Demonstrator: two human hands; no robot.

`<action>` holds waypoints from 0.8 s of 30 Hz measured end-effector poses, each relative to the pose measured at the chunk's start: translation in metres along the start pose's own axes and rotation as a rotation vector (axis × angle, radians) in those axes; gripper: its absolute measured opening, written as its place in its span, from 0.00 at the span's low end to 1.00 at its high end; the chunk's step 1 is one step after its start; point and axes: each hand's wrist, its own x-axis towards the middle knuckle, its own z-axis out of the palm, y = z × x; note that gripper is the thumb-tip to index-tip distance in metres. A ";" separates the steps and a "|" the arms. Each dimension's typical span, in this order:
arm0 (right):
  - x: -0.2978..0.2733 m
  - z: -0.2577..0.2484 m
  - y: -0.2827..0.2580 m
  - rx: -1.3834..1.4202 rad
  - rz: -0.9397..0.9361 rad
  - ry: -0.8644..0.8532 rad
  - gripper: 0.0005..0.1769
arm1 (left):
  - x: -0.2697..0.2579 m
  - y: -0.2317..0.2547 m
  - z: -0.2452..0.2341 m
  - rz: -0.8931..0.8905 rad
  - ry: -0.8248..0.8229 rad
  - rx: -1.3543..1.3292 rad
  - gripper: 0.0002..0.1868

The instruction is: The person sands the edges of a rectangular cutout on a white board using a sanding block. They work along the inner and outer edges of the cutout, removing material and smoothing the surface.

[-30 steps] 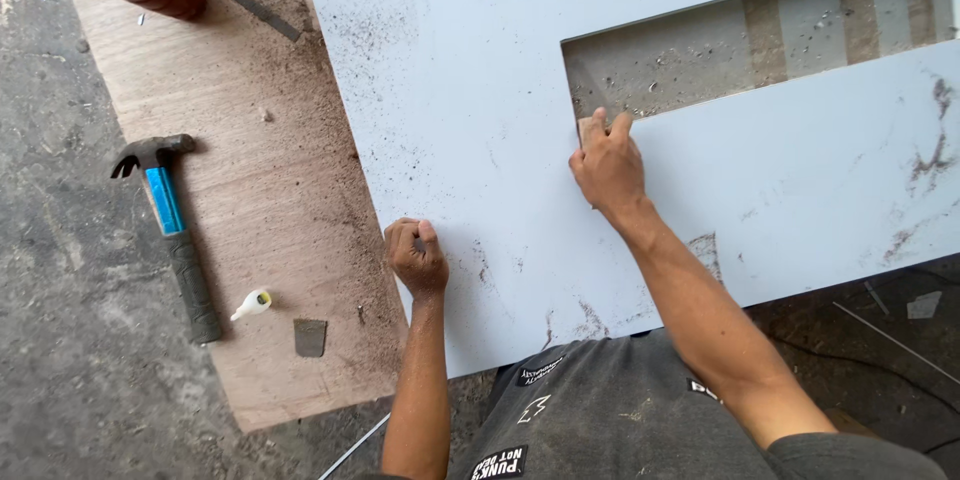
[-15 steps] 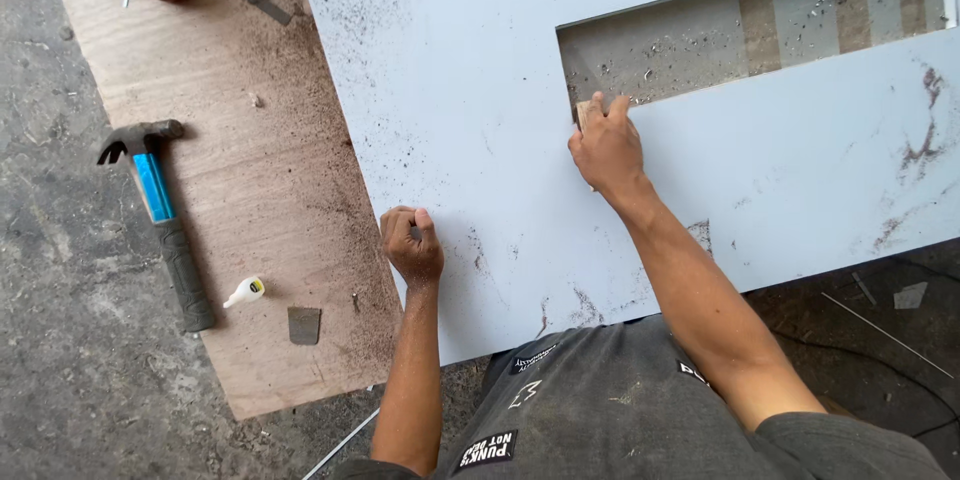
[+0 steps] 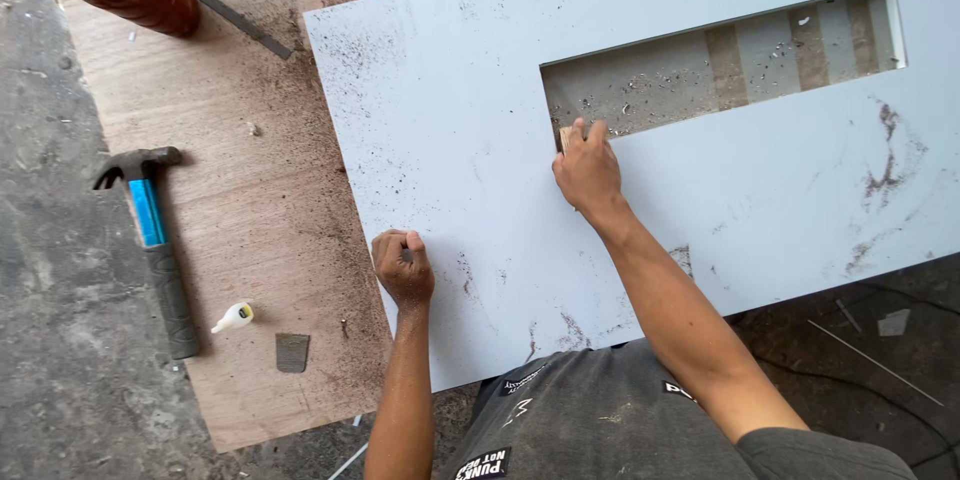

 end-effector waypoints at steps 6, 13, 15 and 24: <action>-0.006 -0.013 -0.004 0.123 0.041 -0.047 0.36 | -0.004 -0.012 0.005 -0.030 -0.027 0.023 0.21; -0.021 -0.008 -0.002 0.048 0.009 -0.061 0.35 | 0.000 -0.006 0.007 -0.023 -0.056 0.054 0.20; -0.003 0.001 0.002 0.061 -0.009 0.066 0.34 | 0.003 -0.007 0.013 0.054 -0.062 0.060 0.22; -0.078 -0.052 0.047 0.453 0.207 -0.168 0.34 | 0.004 0.086 0.088 0.424 -0.515 0.063 0.11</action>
